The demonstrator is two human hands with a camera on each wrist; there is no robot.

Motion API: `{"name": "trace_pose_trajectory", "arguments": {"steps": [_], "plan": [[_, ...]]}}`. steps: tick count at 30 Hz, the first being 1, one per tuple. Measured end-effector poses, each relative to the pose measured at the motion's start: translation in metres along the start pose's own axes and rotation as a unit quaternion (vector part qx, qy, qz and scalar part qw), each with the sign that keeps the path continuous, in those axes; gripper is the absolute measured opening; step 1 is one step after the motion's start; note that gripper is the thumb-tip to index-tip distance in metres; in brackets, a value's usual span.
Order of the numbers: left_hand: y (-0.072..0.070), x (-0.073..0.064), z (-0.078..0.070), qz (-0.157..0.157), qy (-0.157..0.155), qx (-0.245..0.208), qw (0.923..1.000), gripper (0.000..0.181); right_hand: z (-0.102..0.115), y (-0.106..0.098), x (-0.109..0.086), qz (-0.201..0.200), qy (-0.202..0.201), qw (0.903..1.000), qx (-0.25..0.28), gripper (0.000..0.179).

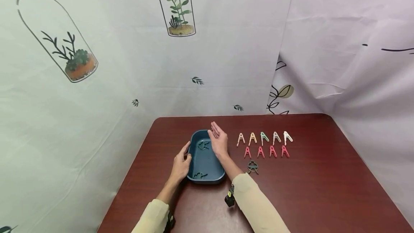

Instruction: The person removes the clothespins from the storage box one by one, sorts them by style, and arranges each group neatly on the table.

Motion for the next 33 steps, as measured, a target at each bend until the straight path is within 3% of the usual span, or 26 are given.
{"name": "trace_pose_trajectory", "arguments": {"steps": [5, 9, 15, 25, 33], "plan": [[0.001, 0.0, -0.001, -0.004, 0.003, 0.001, 1.0, 0.058, -0.004, 0.003, -0.004, -0.041, -0.027, 0.9963, -0.071, 0.033], [0.001, 0.001, -0.002, -0.006, 0.0, -0.001, 1.0, 0.058, -0.005, 0.003, -0.003, -0.043, -0.022, 0.9909, -0.126, 0.024], [0.001, 0.001, -0.001, -0.009, -0.004, -0.004, 0.9999, 0.058, -0.008, 0.004, -0.004, 0.013, 0.033, 0.9812, -0.19, 0.026], [0.001, -0.001, -0.002, -0.004, -0.006, -0.004, 1.0, 0.059, -0.011, 0.003, -0.007, 0.083, 0.133, 0.9628, -0.22, 0.04], [0.001, 0.0, -0.001, -0.003, -0.006, -0.003, 1.0, 0.059, -0.016, 0.005, -0.006, 0.135, 0.161, 0.941, -0.265, 0.057]]}}
Point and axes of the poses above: each hand's wrist, its own x-axis towards the middle knuckle, its own y-axis out of the palm, z = x × y, the point moved 2 cm from there along x, towards the middle knuckle, and after that the axes turned 2 degrees about x, right-handed, at the moved point
